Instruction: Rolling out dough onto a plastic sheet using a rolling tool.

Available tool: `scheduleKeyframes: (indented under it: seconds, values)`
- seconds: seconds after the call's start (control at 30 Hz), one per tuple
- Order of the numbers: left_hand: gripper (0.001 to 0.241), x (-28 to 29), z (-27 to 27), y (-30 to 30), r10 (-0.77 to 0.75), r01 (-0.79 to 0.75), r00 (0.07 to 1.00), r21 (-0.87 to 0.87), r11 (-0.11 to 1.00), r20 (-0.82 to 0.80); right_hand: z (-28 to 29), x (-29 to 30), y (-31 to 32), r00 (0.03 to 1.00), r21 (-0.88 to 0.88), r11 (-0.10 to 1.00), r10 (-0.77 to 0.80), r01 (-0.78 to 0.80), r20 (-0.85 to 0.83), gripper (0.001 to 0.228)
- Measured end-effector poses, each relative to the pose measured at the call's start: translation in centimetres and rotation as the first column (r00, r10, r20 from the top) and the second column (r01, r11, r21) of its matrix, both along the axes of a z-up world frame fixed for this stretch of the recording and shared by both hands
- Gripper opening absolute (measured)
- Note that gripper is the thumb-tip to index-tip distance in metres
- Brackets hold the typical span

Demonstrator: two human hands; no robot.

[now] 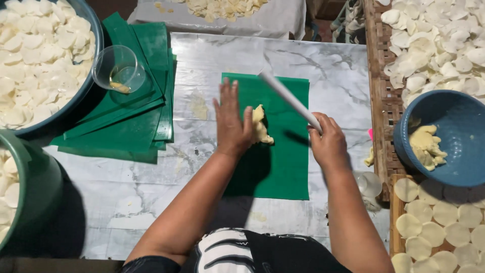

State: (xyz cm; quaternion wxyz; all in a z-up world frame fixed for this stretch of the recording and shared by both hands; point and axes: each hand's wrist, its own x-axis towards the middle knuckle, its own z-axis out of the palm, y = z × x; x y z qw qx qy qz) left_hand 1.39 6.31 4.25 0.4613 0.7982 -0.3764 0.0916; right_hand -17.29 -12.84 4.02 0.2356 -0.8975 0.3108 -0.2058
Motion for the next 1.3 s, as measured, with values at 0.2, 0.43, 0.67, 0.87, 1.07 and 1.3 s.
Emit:
scheduleKeyframes:
  seconds: [0.2,0.43,0.67,0.87,1.07,1.3]
  values:
    - [0.06,2.5,0.2,3.0,0.071,-0.111,0.955,0.127,0.986,0.287,-0.8,2.8,1.5,0.927,-0.353,0.86,0.31,-0.368,-0.211,0.039]
    - [0.064,3.1,-4.1,2.2,-0.035,-0.005,0.998,0.675,0.738,0.045,-5.3,4.4,3.2,0.941,-0.436,0.844,0.21,-0.311,-0.264,0.075]
    - [0.064,4.5,-2.1,1.2,-0.022,-0.027,0.998,0.663,0.748,0.066,-2.6,4.7,2.6,0.937,-0.349,0.879,0.248,-0.325,-0.247,0.048]
    - [0.064,3.2,-1.3,1.7,0.044,-0.057,0.998,0.707,0.704,0.037,-8.3,5.2,2.0,0.975,-0.504,0.838,0.134,-0.208,-0.179,0.07]
    - [0.064,1.7,-1.6,1.5,0.098,-0.059,0.995,0.754,0.654,-0.008,-6.3,4.8,2.4,0.949,-0.336,0.909,0.156,-0.247,-0.274,0.08]
    - [0.065,0.1,-0.9,2.4,0.108,-0.08,0.994,0.726,0.683,0.007,-4.8,4.8,3.3,0.922,-0.266,0.936,0.123,-0.231,-0.367,0.08]
